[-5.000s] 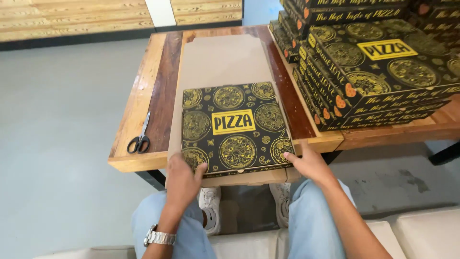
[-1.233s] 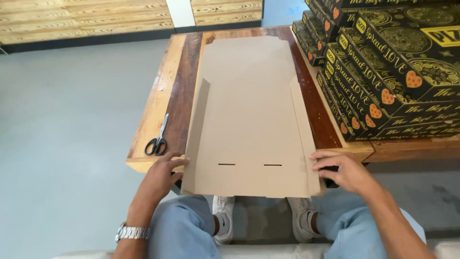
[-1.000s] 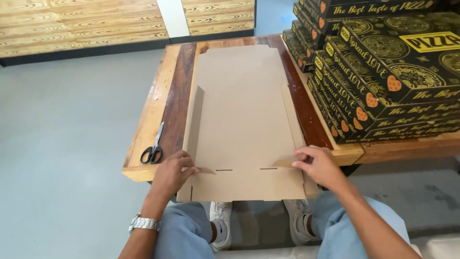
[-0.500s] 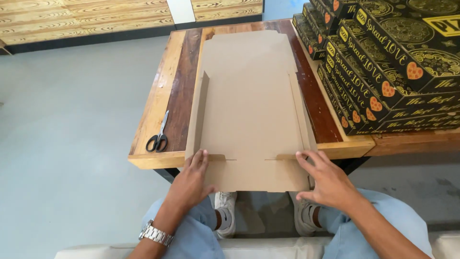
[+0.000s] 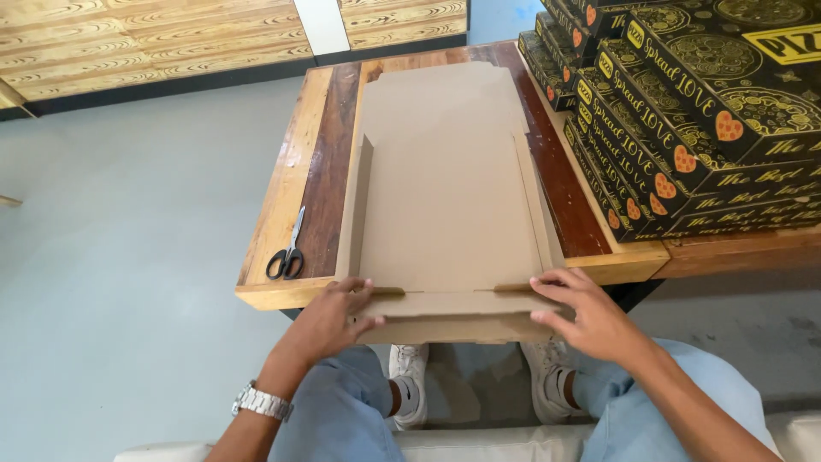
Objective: The person repeatedly folds flat cardboard pizza boxes into their final shape by folding side flaps and closing the lid. They then place each assembled box onto a growing stack on the right side of the wooden table. The process is repeated multiple times throughout the clip.
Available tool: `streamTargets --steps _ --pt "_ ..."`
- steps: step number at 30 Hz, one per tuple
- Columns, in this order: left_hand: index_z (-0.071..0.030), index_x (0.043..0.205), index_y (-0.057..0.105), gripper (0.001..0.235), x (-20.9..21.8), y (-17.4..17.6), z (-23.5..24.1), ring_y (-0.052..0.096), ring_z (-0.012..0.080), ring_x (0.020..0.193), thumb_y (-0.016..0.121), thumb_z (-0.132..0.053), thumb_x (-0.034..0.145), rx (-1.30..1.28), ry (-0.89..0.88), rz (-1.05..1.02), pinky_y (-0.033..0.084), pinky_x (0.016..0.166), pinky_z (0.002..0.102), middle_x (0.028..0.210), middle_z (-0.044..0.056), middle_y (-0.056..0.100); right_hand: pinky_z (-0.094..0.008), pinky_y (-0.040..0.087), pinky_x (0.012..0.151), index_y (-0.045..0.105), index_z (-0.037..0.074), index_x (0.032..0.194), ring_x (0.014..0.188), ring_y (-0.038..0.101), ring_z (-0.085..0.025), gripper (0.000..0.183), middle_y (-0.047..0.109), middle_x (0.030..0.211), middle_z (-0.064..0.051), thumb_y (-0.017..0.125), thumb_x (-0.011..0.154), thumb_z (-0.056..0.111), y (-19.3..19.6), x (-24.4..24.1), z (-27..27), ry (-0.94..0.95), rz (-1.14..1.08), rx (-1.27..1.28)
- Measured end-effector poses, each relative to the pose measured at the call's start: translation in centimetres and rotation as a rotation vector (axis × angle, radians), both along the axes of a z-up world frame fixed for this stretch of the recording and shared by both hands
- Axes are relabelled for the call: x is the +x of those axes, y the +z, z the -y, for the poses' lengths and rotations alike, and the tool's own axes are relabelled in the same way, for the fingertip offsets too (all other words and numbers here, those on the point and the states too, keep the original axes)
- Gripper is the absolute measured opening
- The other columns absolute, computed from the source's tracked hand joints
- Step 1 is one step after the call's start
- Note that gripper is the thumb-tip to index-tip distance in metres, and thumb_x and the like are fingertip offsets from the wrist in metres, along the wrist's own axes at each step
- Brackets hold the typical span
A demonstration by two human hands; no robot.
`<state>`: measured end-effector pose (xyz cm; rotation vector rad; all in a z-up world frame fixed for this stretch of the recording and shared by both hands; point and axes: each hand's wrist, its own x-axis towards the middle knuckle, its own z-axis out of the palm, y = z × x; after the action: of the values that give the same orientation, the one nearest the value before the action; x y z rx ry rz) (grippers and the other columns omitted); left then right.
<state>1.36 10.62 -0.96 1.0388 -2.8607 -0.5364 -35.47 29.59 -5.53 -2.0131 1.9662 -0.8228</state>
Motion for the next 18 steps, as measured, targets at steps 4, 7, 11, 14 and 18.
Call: streamTargets --steps 4,7,11,14,18 --pt "-0.011 0.12 0.077 0.045 -0.8 -0.3 2.4 0.072 0.0426 0.107 0.064 -0.044 0.094 0.115 0.09 -0.095 0.058 0.091 0.05 0.116 0.015 0.077 -0.044 0.054 0.096 0.084 0.012 0.095 0.102 0.069 -0.03 0.029 0.076 0.095 -0.007 0.064 0.097 0.031 -1.3 -0.8 2.1 -0.08 0.147 -0.006" --pt "-0.012 0.094 0.084 0.054 -2.0 -1.6 4.4 0.071 0.048 0.099 0.06 -0.06 0.09 0.199 0.228 -0.081 0.054 0.087 0.056 0.092 0.02 0.08 -0.043 0.053 0.083 0.075 0.003 0.073 0.082 0.067 -0.029 0.043 0.07 0.073 -0.014 0.061 0.101 0.033 -1.3 -0.9 3.4 -0.211 0.254 0.058" --pt "-0.013 0.101 0.084 0.052 -3.8 -1.4 5.7 0.066 0.0468 0.115 0.065 -0.057 0.082 0.307 0.371 0.02 0.051 0.099 0.054 0.106 0.025 0.077 -0.046 0.053 0.089 0.078 0.005 0.102 0.096 0.072 -0.034 0.025 0.075 0.088 -0.016 0.073 0.092 0.028 0.3 0.9 3.8 -0.42 0.262 0.091" --pt "-0.022 0.113 0.079 0.047 -5.8 -0.8 4.9 0.06 0.0413 0.126 0.069 -0.056 0.082 0.105 0.39 0.203 0.046 0.103 0.054 0.118 0.017 0.074 -0.047 0.051 0.09 0.073 0.016 0.118 0.102 0.064 -0.034 0.033 0.064 0.099 -0.012 0.076 0.085 0.021 -0.3 2.0 4.6 -0.408 -0.06 -0.089" --pt "-0.013 0.113 0.065 0.045 -7.1 -2.6 1.0 0.059 0.0342 0.106 0.083 -0.033 0.076 -0.729 0.205 0.086 0.049 0.082 0.044 0.11 0.012 0.061 -0.042 0.048 0.097 0.071 0.018 0.112 0.107 0.061 -0.027 0.024 0.063 0.103 -0.004 0.06 0.092 0.01 -6.0 3.7 7.4 -0.038 -0.418 -0.233"
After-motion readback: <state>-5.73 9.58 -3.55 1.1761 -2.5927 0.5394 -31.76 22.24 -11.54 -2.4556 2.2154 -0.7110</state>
